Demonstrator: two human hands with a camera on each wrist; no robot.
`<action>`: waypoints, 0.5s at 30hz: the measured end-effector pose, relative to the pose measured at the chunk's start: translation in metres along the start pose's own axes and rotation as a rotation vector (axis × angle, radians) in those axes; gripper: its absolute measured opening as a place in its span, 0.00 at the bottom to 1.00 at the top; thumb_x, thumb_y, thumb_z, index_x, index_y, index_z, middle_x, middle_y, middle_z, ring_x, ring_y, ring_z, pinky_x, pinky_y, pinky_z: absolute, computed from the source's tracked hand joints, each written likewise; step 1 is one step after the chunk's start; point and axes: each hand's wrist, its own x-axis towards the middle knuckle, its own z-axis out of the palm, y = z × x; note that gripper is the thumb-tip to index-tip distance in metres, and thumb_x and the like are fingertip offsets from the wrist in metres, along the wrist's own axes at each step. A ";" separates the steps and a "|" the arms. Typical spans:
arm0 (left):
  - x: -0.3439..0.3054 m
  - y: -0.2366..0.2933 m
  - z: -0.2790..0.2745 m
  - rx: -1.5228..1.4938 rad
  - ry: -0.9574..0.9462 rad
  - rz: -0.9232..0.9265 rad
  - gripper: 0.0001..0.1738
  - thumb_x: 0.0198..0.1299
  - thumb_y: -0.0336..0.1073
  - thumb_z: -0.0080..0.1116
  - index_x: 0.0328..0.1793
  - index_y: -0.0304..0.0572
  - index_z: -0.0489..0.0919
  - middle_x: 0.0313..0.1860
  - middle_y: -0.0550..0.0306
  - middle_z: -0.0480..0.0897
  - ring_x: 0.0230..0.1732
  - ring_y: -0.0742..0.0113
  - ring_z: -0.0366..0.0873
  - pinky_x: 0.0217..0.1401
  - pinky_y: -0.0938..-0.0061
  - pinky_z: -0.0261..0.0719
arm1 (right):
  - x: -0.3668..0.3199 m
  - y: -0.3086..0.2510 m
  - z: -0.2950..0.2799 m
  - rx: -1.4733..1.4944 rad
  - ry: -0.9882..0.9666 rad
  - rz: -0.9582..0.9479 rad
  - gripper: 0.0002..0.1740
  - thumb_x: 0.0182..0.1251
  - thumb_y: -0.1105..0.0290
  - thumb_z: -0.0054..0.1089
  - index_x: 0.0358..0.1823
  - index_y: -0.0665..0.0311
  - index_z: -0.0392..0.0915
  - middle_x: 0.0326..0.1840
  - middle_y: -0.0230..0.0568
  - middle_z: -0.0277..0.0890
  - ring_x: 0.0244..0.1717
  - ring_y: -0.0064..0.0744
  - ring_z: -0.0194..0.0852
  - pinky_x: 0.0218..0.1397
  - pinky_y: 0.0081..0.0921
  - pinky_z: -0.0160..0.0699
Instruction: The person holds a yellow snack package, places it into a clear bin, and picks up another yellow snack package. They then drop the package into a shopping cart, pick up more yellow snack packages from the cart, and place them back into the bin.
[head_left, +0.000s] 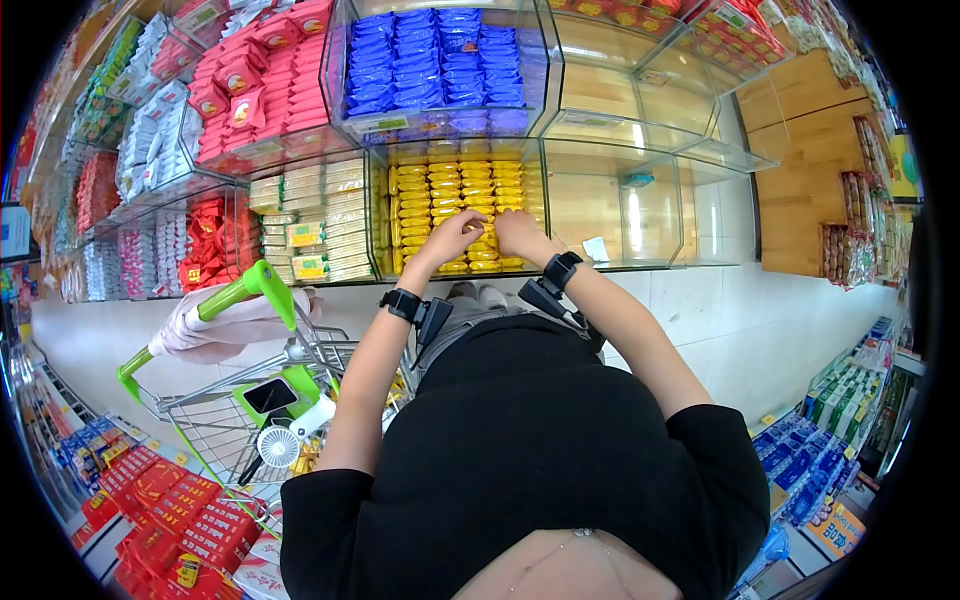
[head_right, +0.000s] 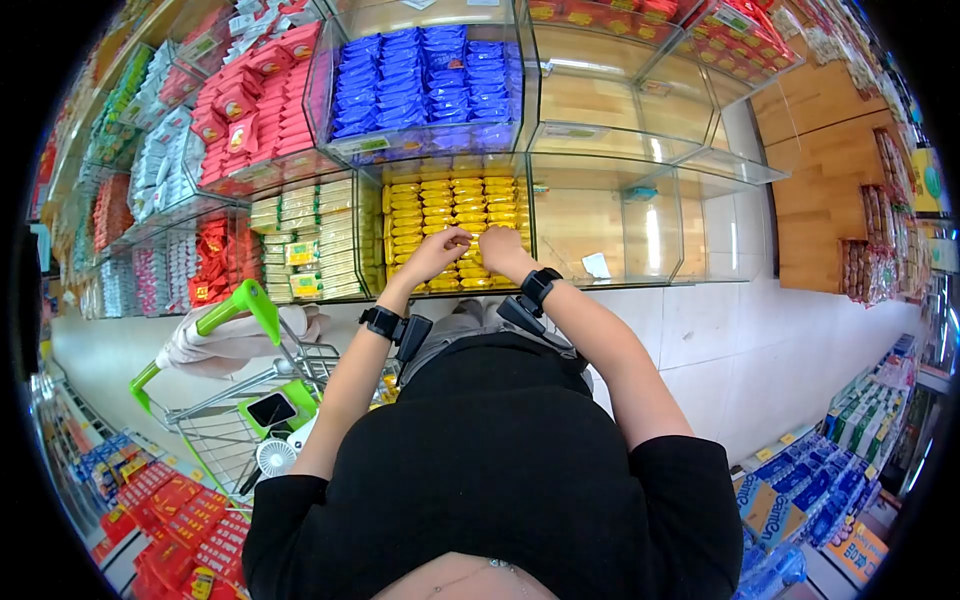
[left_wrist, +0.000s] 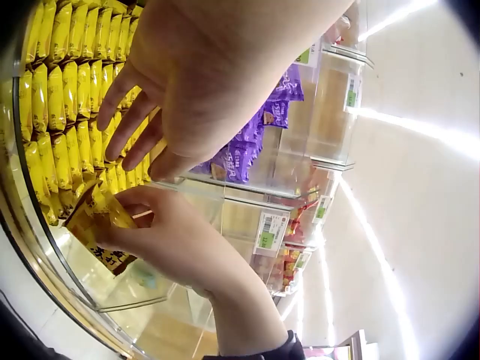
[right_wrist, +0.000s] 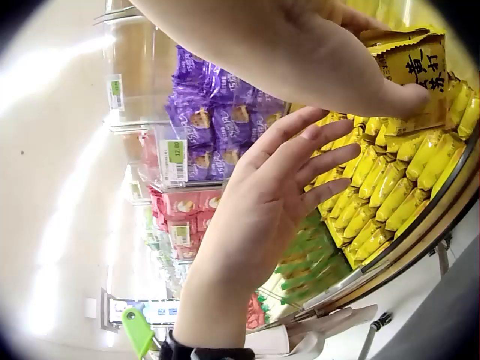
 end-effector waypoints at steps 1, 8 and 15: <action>-0.002 0.000 0.001 0.012 0.000 -0.033 0.13 0.55 0.32 0.50 0.47 0.38 0.72 0.39 0.56 0.77 0.36 0.70 0.73 0.41 0.77 0.71 | 0.001 -0.001 0.000 -0.001 -0.008 -0.009 0.14 0.43 0.70 0.55 0.34 0.67 0.76 0.38 0.49 0.73 0.41 0.43 0.74 0.40 0.32 0.75; -0.015 -0.002 0.002 -0.015 0.011 -0.043 0.13 0.55 0.30 0.48 0.48 0.39 0.72 0.40 0.55 0.77 0.40 0.68 0.74 0.41 0.76 0.71 | 0.019 -0.011 0.017 -0.053 0.102 0.084 0.12 0.46 0.69 0.54 0.34 0.66 0.77 0.37 0.48 0.74 0.40 0.41 0.75 0.38 0.31 0.75; -0.018 -0.009 0.004 -0.043 0.014 -0.083 0.13 0.55 0.31 0.48 0.48 0.38 0.72 0.39 0.55 0.77 0.35 0.70 0.72 0.40 0.77 0.71 | 0.035 -0.014 0.033 -0.145 0.049 0.112 0.13 0.47 0.68 0.53 0.35 0.65 0.77 0.38 0.46 0.74 0.40 0.38 0.75 0.37 0.30 0.75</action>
